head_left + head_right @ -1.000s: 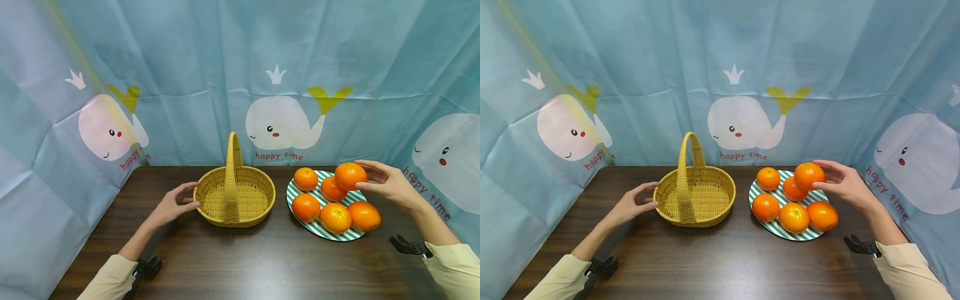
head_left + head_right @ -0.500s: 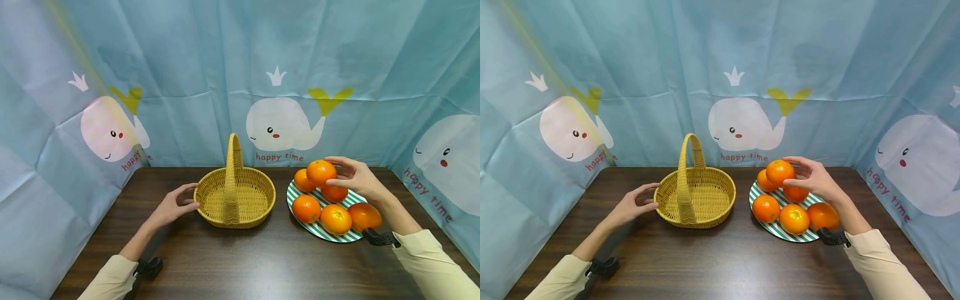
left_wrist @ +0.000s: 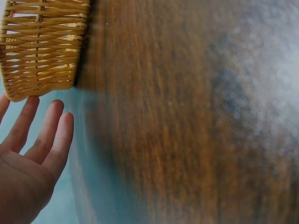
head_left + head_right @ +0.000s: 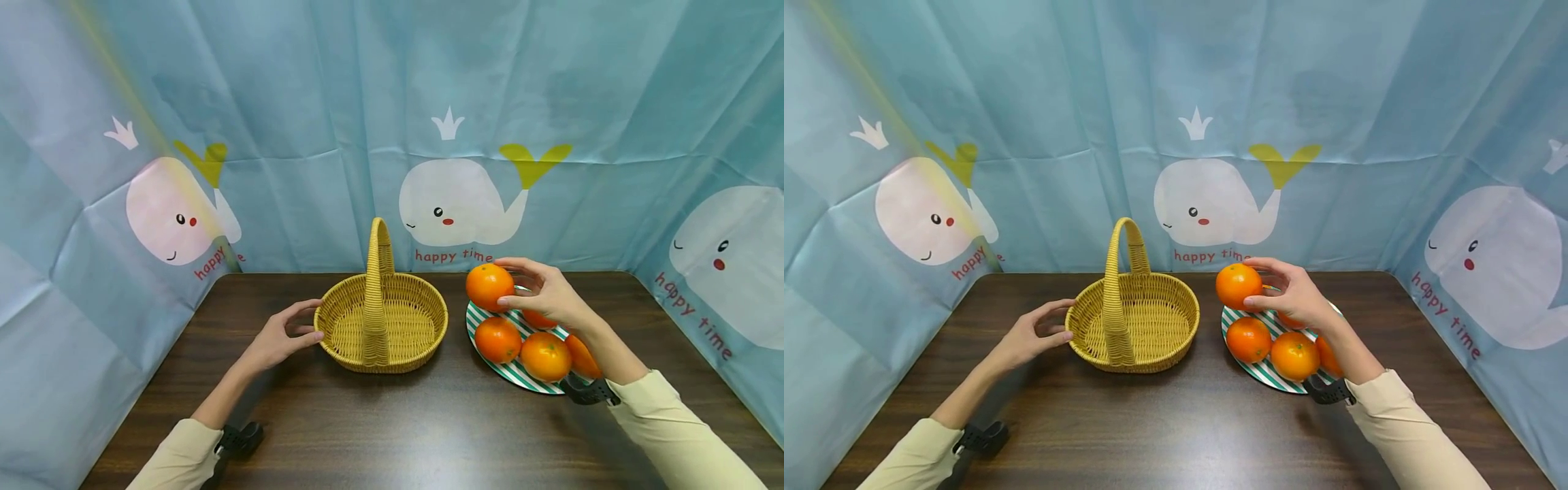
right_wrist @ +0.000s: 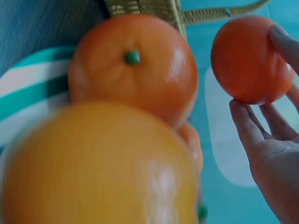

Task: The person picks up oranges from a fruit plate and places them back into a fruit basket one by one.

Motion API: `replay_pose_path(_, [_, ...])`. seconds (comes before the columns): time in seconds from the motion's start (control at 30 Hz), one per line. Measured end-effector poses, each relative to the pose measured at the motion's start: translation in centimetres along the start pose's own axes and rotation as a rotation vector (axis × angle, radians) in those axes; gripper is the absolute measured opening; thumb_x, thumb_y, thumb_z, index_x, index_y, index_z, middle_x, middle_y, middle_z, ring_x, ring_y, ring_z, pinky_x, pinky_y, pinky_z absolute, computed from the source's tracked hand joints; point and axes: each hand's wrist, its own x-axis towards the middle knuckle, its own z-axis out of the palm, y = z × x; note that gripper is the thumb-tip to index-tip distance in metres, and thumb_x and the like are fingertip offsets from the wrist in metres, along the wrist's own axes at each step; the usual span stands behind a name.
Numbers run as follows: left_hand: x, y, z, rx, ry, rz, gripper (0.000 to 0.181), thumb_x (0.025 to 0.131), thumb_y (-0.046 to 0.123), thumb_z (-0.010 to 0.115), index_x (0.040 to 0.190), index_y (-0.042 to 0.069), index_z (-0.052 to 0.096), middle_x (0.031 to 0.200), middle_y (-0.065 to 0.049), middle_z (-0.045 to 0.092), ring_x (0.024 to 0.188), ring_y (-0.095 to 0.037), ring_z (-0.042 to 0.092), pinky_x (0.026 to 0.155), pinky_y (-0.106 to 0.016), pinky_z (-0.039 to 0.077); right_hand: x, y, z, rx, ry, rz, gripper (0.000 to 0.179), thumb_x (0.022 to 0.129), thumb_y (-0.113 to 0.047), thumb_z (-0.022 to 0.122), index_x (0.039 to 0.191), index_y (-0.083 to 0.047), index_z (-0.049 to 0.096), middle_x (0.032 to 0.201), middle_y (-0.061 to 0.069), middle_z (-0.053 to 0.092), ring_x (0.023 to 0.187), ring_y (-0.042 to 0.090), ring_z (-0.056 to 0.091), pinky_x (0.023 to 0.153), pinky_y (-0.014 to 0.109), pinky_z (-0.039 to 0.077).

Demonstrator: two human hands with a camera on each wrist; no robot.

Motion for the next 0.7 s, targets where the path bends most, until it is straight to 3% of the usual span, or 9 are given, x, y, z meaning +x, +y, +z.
replay_pose_path(0.27, [0.1,-0.1,0.0,0.016,-0.004,-0.011,0.063,0.095,0.015,0.076,0.150,0.006,0.047,0.145,-0.026,0.048,0.114,-0.043,0.063,0.083,-0.034,0.059,1.2,-0.2,2.7,0.093,-0.069,-0.028,0.063,0.088,0.003,0.078,0.145,-0.001,0.052,0.146,0.016,0.050,0.125,0.031,0.055,0.100,0.038,0.050])
replay_pose_path(0.7, [0.1,0.1,0.0,0.020,-0.004,-0.012,0.064,0.094,0.015,0.076,0.151,0.007,0.047,0.144,-0.027,0.048,0.114,-0.044,0.063,0.081,-0.034,0.059,2.5,-0.4,6.6,0.100,-0.108,-0.070,0.063,0.085,0.000,0.082,0.142,-0.005,0.058,0.142,0.012,0.055,0.121,0.031,0.059,0.099,0.046,0.050])
